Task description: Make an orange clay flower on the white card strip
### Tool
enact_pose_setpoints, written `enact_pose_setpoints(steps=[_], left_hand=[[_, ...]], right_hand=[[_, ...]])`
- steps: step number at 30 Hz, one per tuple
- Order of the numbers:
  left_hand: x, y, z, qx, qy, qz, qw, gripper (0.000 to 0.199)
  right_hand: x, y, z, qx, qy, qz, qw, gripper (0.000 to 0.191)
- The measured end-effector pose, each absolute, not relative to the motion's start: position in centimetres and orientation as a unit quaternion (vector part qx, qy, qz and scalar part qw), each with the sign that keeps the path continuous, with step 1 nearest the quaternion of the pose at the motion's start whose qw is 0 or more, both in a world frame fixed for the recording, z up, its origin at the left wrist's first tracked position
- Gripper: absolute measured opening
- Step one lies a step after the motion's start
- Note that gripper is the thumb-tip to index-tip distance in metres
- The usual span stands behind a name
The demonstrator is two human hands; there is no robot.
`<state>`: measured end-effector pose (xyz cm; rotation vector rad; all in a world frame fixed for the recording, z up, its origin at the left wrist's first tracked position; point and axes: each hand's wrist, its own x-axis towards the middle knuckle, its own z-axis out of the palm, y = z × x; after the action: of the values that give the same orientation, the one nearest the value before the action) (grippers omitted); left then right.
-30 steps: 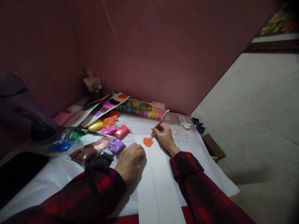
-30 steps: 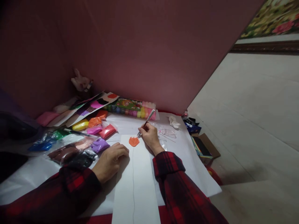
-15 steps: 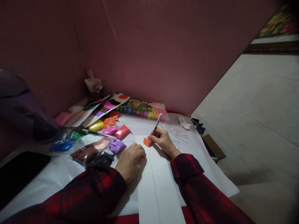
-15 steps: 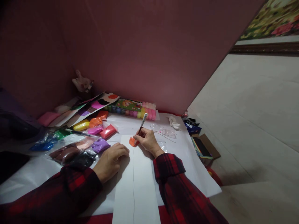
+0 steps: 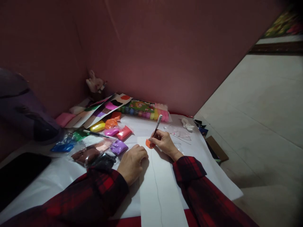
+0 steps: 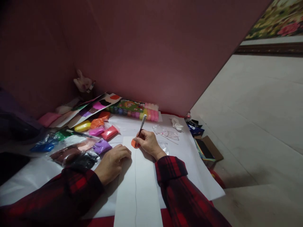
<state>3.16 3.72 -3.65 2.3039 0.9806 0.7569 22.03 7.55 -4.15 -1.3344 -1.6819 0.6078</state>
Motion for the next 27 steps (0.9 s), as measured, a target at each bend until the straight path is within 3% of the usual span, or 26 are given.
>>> enact_pose_setpoints(steps=[27], left_hand=[[3.2, 3.8, -3.6, 0.850, 0.365, 0.277, 0.258, 0.034]], right_hand=[[21.2, 8.5, -4.0, -0.554, -0.684, 0.172, 0.443, 0.009]])
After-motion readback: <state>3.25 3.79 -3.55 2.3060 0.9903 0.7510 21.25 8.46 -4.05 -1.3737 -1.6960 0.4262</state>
